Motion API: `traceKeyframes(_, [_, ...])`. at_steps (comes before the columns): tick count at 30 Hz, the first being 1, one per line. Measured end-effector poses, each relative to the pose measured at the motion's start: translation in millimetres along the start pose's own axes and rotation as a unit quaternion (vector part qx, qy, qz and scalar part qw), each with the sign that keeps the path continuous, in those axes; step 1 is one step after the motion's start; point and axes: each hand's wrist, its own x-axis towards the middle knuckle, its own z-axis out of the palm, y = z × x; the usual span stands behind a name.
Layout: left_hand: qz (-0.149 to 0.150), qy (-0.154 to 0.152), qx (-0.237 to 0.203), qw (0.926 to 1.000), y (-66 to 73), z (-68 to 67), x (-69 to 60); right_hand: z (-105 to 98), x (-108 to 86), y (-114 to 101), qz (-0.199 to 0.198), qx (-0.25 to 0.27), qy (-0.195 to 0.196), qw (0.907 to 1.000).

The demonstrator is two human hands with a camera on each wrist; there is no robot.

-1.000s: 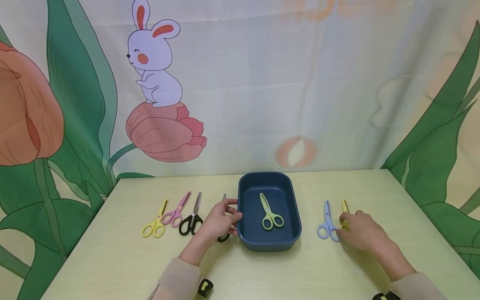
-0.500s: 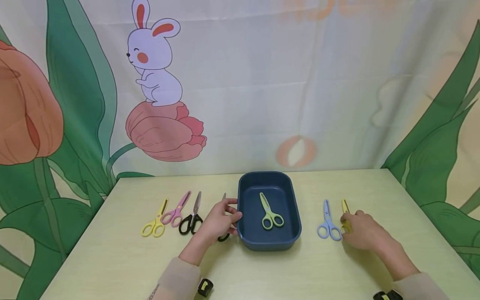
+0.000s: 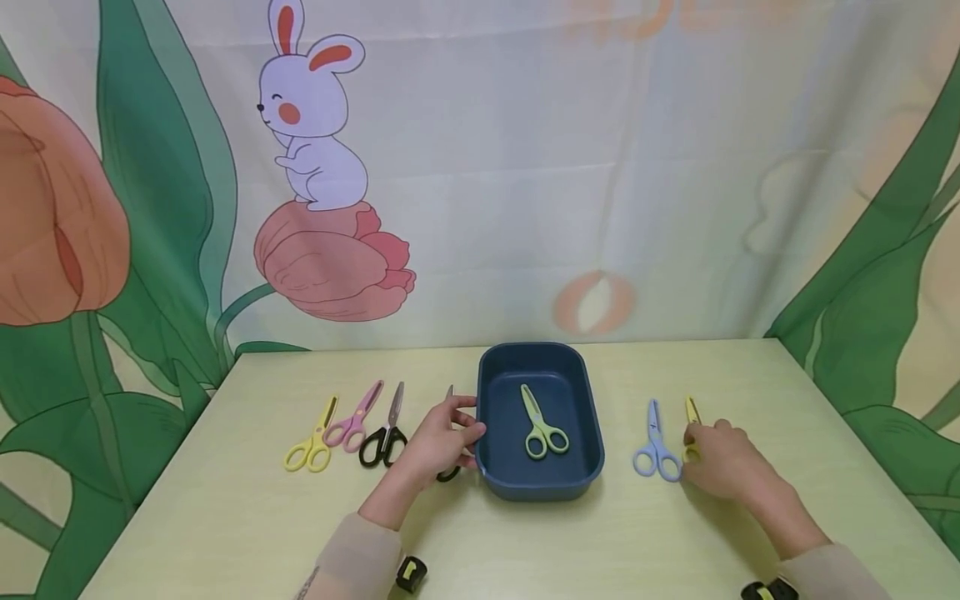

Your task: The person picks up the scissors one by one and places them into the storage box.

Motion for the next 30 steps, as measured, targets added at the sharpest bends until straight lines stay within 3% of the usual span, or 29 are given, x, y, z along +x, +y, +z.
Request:
traceKeyframes(12, [0.002,0.000,0.001,1.0000,0.1,-0.2,0.2,-15.5,1.1,-2.6,0.025,0.011,-0.010,0.9996])
traceKeyframes(19, [0.002,0.002,-0.001,1.0000,0.5,-0.2,-0.4,-17.3,2.5,-5.9,0.008,0.008,0.005,0.9999])
traceKeyframes(30, [0.004,-0.002,-0.003,1.0000,1.6,0.3,-1.5,-28.2,4.3,-30.8,-0.024,0.016,0.048,0.9984])
